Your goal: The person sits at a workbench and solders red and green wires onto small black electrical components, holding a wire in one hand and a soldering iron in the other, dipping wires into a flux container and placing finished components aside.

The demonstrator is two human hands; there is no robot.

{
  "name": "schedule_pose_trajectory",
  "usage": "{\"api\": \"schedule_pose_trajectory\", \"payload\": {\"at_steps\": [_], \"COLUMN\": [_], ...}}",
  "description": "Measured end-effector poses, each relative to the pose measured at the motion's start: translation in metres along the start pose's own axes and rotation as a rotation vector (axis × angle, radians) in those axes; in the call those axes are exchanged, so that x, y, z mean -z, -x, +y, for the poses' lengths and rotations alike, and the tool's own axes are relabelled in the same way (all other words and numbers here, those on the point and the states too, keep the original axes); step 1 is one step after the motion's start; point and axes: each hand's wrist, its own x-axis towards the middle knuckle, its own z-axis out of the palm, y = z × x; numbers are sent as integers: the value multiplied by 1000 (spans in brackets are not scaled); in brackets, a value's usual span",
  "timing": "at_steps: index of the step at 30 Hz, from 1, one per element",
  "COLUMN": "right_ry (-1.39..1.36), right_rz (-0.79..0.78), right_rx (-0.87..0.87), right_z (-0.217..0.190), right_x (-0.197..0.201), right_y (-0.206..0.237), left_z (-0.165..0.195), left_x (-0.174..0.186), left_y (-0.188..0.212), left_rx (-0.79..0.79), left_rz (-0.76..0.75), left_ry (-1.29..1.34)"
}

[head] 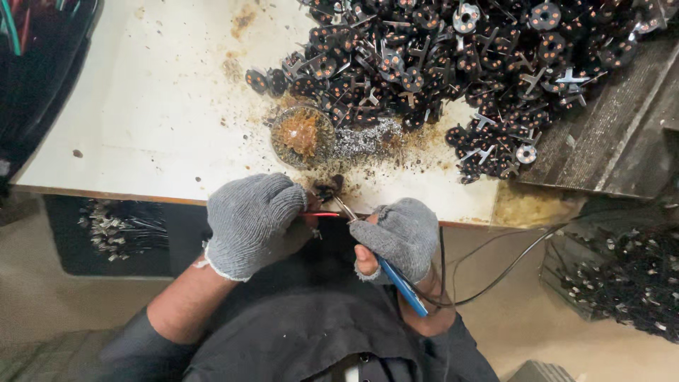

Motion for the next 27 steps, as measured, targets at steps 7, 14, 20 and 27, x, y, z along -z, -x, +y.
{"api": "schedule_pose_trajectory", "payload": {"at_steps": [7, 14, 20, 27], "right_ry": [99, 100, 130, 119], "right_rz": [21, -161, -113, -136], "right_rx": [78, 135, 142, 144], "right_z": [10, 12, 11, 14], "right_x": [-7, 1, 0, -1], "right_y": [3, 0, -1, 0], "left_z": [-1, -4, -1, -1], "left_x": [0, -1, -1, 0], "left_y": [-1, 0, -2, -3], "left_rx": [2, -18, -14, -29], "left_rz": [-3, 9, 28, 33], "left_ry": [33, 27, 22, 32]}}
